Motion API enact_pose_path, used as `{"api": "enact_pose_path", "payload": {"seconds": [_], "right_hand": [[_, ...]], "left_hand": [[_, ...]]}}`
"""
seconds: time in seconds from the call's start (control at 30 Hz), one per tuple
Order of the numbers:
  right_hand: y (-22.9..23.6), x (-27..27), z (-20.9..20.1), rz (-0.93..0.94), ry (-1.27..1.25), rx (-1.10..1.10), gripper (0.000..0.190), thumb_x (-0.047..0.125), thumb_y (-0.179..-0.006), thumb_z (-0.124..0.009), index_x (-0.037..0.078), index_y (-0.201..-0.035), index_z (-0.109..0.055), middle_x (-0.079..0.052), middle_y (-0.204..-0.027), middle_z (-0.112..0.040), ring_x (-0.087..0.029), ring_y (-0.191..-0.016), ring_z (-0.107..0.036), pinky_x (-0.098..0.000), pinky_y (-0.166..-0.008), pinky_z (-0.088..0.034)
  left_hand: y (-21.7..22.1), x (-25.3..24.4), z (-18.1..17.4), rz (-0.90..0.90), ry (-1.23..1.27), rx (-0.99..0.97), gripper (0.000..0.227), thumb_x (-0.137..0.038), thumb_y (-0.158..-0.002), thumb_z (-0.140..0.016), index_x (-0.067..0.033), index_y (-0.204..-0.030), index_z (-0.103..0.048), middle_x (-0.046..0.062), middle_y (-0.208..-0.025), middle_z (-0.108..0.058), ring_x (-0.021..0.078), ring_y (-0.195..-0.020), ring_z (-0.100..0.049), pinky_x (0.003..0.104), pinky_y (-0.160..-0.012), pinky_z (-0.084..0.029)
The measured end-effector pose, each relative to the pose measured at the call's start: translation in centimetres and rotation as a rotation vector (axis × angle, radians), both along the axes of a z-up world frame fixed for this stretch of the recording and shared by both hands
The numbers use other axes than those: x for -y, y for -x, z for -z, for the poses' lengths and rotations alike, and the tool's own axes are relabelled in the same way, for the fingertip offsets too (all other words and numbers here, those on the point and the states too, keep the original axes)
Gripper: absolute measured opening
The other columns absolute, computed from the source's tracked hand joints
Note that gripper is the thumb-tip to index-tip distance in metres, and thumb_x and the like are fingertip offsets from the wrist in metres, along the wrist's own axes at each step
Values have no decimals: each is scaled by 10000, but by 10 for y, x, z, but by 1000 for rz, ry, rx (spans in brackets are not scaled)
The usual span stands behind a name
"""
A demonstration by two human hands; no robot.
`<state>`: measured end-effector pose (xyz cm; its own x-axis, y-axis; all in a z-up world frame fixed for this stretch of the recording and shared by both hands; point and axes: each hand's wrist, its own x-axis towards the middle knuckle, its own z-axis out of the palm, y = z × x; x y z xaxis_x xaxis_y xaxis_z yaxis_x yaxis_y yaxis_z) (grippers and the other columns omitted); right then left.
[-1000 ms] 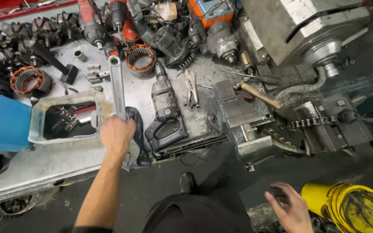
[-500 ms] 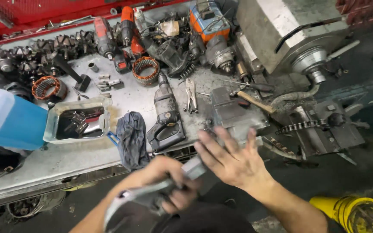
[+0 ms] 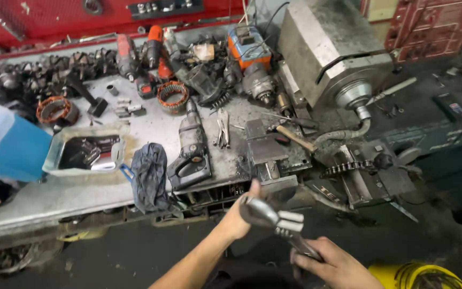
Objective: The person hammers a metal piece clamped in a bench vise using a ball-peen hammer, repositioning the piece between strikes. They use an adjustable wrench to grip and turn the piece, then resume hammering it in the vise.
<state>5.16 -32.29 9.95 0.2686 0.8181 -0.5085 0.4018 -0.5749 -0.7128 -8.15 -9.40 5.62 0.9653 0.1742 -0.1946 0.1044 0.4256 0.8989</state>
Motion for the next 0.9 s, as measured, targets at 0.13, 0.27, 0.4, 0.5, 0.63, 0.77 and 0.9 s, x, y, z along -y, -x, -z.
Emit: {"api": "enact_pose_path", "payload": {"seconds": [0.13,0.27,0.4,0.5,0.63,0.77,0.9], "right_hand": [[-12,29,36,207,55,-469,416,325,-844,-741,41,-1145,-701,-170,-843,-775,-276,-780,-730,-402,-735,-595],[0,16,34,510,25,-711,468,305,-817,-781,-2,-1153,-673,-210,-822,-751,-361,-683,-713,-485,-622,-570],[15,-6,34,328,-274,177,675,268,-694,-877,14,-1244,-580,-166,-1026,-764,-333,-955,-757,-415,-781,-563],[25,-9,55,383,-366,458,579,227,-775,-780,-3,-1259,-563,-213,-1026,-724,-390,-947,-721,-434,-774,-564],[19,-17,66,409,-270,529,309,199,-869,-676,49,-1139,-689,-202,-821,-714,-418,-794,-692,-462,-657,-534],[10,-16,86,549,-54,297,259,247,-972,-589,5,-953,-680,-146,-664,-652,-311,-610,-633,-469,-584,-507],[23,-28,84,729,-125,-15,330,297,-1013,-560,-1,-915,-663,-162,-613,-641,-300,-516,-615,-457,-530,-499]], "left_hand": [[-14,41,-91,-160,882,208,960,-843,-782,-181,-58,-1117,-620,178,-1122,-709,340,-1015,-707,491,-885,-550],[-34,74,-25,-145,986,386,992,-882,-863,-220,-33,-1182,-622,148,-1077,-678,343,-1021,-673,505,-911,-535],[-47,84,26,-310,787,205,642,-631,-1038,-386,-71,-1287,-580,98,-1168,-646,256,-1100,-642,434,-1004,-512],[-37,82,44,-371,339,215,411,-426,-1079,-564,-68,-1278,-541,61,-1153,-602,173,-1085,-582,366,-982,-488],[-27,43,5,-321,-70,294,361,-178,-967,-789,-73,-1220,-553,-4,-1055,-617,94,-986,-582,289,-878,-527],[-25,-3,-24,-206,-360,304,340,-170,-900,-813,-22,-1172,-674,2,-1030,-710,92,-941,-644,277,-854,-548],[-39,-6,29,-64,238,210,256,-190,-1016,-735,4,-1182,-713,5,-1045,-718,74,-953,-637,262,-849,-534]]}}
